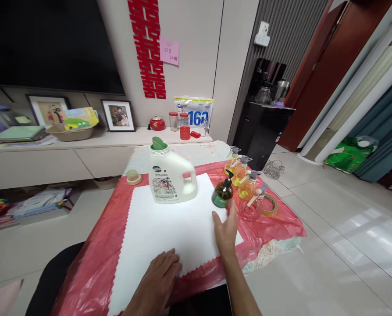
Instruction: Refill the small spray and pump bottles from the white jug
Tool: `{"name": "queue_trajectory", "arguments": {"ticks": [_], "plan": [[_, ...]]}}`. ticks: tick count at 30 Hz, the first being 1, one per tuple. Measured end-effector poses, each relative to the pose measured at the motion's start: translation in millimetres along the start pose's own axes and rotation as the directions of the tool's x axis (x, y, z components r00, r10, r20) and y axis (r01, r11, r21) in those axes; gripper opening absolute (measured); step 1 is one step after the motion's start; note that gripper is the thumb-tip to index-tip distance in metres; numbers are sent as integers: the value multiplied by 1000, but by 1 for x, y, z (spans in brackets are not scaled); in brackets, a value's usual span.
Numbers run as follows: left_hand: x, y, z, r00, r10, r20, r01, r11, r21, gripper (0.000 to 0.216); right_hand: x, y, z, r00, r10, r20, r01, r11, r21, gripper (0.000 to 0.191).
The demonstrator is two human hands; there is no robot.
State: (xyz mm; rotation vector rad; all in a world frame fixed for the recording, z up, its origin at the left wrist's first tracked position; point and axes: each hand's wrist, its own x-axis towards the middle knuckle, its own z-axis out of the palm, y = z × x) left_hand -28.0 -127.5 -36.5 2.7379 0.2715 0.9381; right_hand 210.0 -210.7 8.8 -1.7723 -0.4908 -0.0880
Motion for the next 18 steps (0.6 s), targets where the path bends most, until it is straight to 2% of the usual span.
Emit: {"name": "queue_trajectory", "arguments": {"ticks": [2,5,8,10,13,18], "plan": [[2,0,-2,1000,14,-4,-14,1000,5,29,-27,-10,5,999,26,29,-28,998,51,90],[2,1,-4,1000,9,6,-9,1000,20,31,-63,-27,15,985,42,170,-63,990,124,65],[2,3,-4,999,7,37,-9,998,55,31,-90,-43,25,943,12,332,-76,980,182,42],[1,2,-6,995,36,92,-44,996,82,35,-102,-51,30,911,-3,412,-91,974,208,34],[1,0,-12,986,77,146,-91,992,87,48,-109,-55,34,881,4,473,-124,967,223,31],[7,-9,-33,998,54,-9,-53,991,127,40,-101,-50,27,858,6,514,-140,965,222,38]]}}
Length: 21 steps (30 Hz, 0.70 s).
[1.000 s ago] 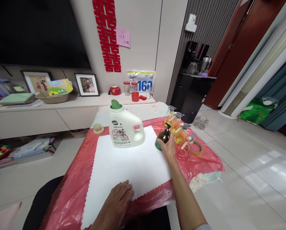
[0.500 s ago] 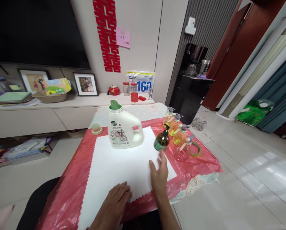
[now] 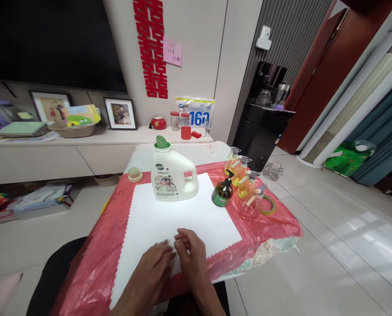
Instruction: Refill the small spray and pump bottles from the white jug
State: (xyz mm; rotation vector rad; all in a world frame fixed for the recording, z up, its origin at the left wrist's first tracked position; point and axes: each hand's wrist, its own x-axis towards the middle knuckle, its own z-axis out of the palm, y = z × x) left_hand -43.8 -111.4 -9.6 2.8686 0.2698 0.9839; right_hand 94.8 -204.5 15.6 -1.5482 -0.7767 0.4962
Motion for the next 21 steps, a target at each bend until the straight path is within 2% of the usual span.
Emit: {"name": "queue_trajectory", "arguments": {"ticks": [2,4,7,9,12,14,16,18,21], "plan": [[8,-5,-14,997,-70,-14,70,997,15,41,1,-3,-9,1000,-4,8,4,1000,-10,41],[18,-5,-31,977,-211,15,211,977,-20,48,0,-12,-16,1000,-20,-3,19,1000,-24,44],[35,7,-57,895,-439,77,446,887,-117,65,-9,-39,-20,995,-86,-47,82,994,-79,48],[42,19,-69,842,-535,71,539,827,-158,74,-19,-61,-17,971,-202,-129,173,964,-201,57],[43,35,-74,845,-535,2,524,826,-210,77,-30,-85,-8,895,-403,-192,302,864,-403,67],[40,38,-70,857,-514,-42,496,842,-212,79,-31,-90,-4,842,-516,-159,376,772,-513,72],[38,35,-64,844,-534,-44,521,837,-166,79,-28,-85,-3,803,-590,-82,425,663,-616,75],[37,29,-60,812,-584,7,581,807,-104,80,-23,-75,-3,804,-595,-12,427,590,-685,74],[36,23,-57,770,-634,73,638,768,-64,81,-19,-62,-4,823,-567,-2,385,562,-732,71]]}}
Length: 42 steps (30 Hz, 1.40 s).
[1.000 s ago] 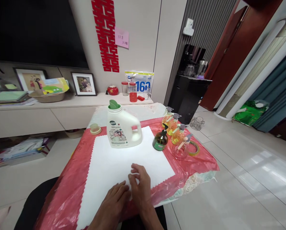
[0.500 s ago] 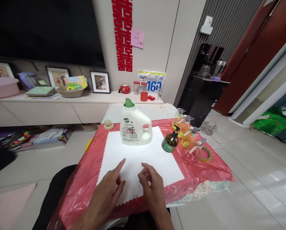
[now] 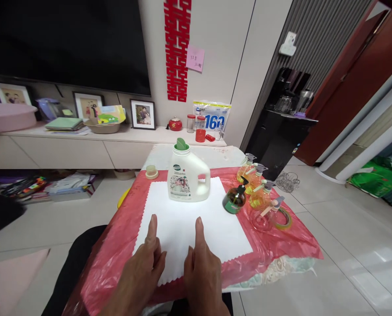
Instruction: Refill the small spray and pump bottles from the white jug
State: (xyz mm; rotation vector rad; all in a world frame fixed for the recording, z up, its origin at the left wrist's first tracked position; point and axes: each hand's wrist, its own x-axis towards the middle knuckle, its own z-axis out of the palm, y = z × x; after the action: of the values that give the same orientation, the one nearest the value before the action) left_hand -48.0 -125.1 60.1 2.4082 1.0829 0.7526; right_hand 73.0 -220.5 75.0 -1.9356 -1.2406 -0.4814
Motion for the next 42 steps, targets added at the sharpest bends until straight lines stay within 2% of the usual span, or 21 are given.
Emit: {"name": "queue_trajectory", "arguments": {"ticks": [7,12,17,25,31,34,37,39,41,42], "plan": [[-4,1,5,1000,27,0,-27,999,-20,83,-1,-2,3,999,-17,-41,18,1000,23,69],[-5,0,10,998,44,-33,-45,999,-3,84,0,-2,-3,999,-43,-8,43,998,38,71],[-6,0,13,999,45,-10,-45,999,14,84,-9,0,-2,997,58,50,-60,997,45,67],[-5,5,6,997,83,8,-83,996,25,86,-13,-1,4,989,140,44,-144,982,121,63],[-4,0,10,994,111,20,-112,994,5,86,-14,1,6,990,107,89,-116,988,103,64],[-4,-3,12,996,82,45,-82,997,-11,84,-10,6,6,992,80,98,-92,988,125,61],[-2,-1,5,986,160,50,-154,983,-104,70,-1,18,3,998,30,64,-39,988,151,50],[2,6,-8,967,249,47,-231,942,-244,53,5,29,-2,999,25,20,-28,987,159,42],[7,18,-28,956,284,70,-226,871,-437,40,10,40,-9,999,54,-1,-52,982,179,36],[10,24,-40,956,275,101,-182,828,-531,37,11,45,-11,998,69,8,-69,979,194,34]]}}
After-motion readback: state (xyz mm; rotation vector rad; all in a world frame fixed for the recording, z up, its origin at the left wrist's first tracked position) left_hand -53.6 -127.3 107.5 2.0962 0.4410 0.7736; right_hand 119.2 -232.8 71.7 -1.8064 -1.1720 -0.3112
